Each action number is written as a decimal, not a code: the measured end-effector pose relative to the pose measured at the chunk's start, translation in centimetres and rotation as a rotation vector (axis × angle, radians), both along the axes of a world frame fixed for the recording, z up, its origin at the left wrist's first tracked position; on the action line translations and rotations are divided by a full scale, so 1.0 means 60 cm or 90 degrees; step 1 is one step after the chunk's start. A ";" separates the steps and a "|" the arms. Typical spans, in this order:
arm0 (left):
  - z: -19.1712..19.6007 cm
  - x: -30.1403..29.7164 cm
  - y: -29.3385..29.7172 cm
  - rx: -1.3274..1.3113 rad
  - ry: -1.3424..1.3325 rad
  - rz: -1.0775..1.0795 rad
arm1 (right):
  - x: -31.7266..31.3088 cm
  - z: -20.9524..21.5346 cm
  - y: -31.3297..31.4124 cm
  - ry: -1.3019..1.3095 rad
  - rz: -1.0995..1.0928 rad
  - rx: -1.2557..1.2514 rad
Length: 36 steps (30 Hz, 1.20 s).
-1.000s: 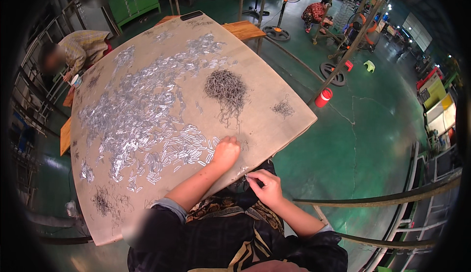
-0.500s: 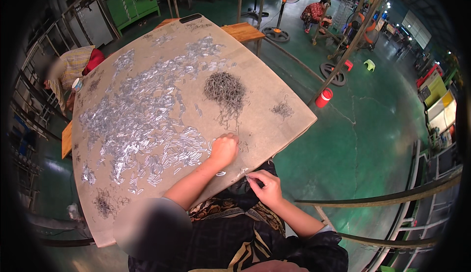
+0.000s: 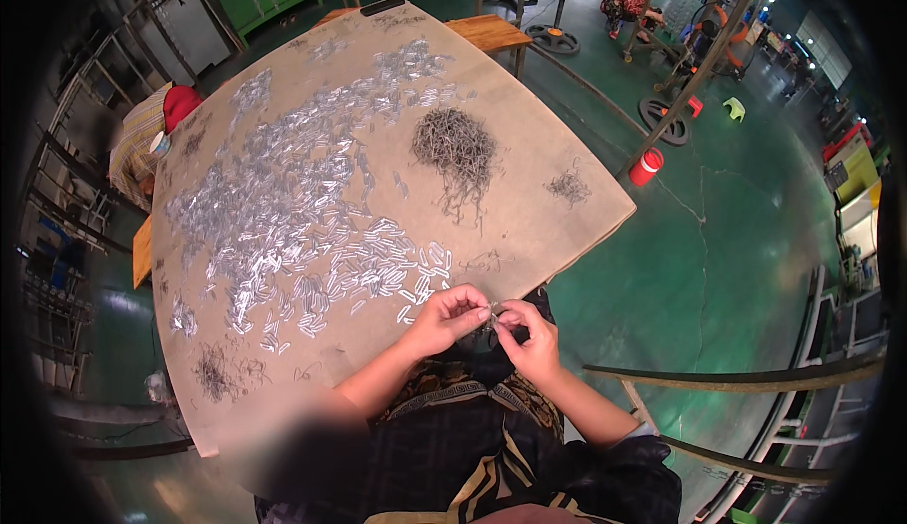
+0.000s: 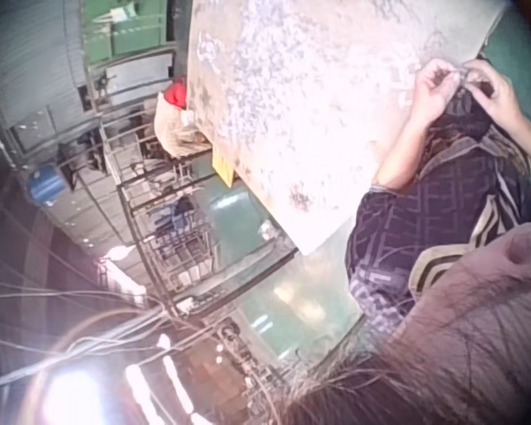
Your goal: The person repeatedly picks up small silver wire pieces and dark wire fragments from a table, joins them by hand, and places the assembled units onto a nearby metal rack. The process is continuous and repetitive throughout the clip.
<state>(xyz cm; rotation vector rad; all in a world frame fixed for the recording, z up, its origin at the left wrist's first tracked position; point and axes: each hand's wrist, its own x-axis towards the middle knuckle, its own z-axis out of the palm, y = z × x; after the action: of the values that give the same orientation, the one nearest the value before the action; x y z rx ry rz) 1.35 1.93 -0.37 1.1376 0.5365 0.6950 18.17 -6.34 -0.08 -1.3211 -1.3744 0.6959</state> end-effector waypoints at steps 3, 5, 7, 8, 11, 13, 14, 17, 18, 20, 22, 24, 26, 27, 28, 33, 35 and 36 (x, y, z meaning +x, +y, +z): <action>-0.011 0.005 -0.013 0.004 -0.019 0.020 | -0.002 0.001 -0.002 -0.008 0.004 0.004; -0.020 0.006 -0.015 0.006 -0.028 0.031 | -0.002 -0.003 -0.002 -0.012 0.004 0.010; -0.023 0.007 -0.019 0.004 -0.029 0.039 | -0.002 -0.004 -0.002 -0.016 0.005 0.012; -0.025 0.007 -0.020 0.003 -0.029 0.043 | -0.001 -0.004 -0.003 -0.018 0.006 0.010; -0.032 0.003 -0.022 -0.014 -0.037 0.038 | 0.000 -0.006 -0.004 -0.022 0.012 0.006; -0.036 0.003 -0.024 -0.006 -0.049 0.035 | -0.001 -0.006 -0.004 -0.020 0.016 0.005; -0.037 0.002 -0.025 -0.002 -0.055 0.034 | -0.002 -0.004 -0.004 -0.017 0.018 0.005; -0.033 0.002 -0.029 0.016 -0.079 0.030 | -0.003 0.000 -0.006 -0.018 0.032 0.001; -0.034 0.002 -0.030 0.031 -0.073 0.036 | -0.004 0.000 -0.006 -0.019 0.038 0.000; -0.037 0.002 -0.035 0.063 -0.063 0.049 | -0.002 -0.006 -0.007 -0.025 0.049 0.009; -0.028 0.003 -0.047 0.192 -0.001 0.098 | -0.001 -0.011 -0.007 -0.019 0.061 0.012; -0.024 -0.001 -0.058 0.322 0.064 0.132 | 0.004 -0.014 -0.009 -0.004 0.071 0.007; -0.023 -0.007 -0.065 0.451 0.135 0.149 | 0.010 -0.017 -0.007 -0.004 0.087 0.040; -0.014 -0.004 -0.067 0.512 0.131 0.174 | 0.018 -0.027 -0.006 -0.006 0.091 0.056; -0.015 -0.004 -0.069 0.525 0.141 0.177 | 0.020 -0.036 -0.003 -0.008 0.095 0.073; -0.029 -0.008 -0.081 0.585 0.155 0.175 | -0.002 -0.052 0.047 -0.135 0.048 -0.033; -0.031 -0.009 -0.083 0.596 0.157 0.172 | -0.016 -0.067 0.077 -0.214 0.061 0.055; -0.031 -0.011 -0.084 0.597 0.158 0.175 | -0.025 -0.080 0.092 -0.254 0.071 0.099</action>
<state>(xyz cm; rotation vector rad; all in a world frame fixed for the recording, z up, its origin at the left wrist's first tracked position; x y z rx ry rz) 0.70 -3.08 -2.25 2.0692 0.5958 1.1018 16.68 -0.82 -4.90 -1.3098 -1.7942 0.3978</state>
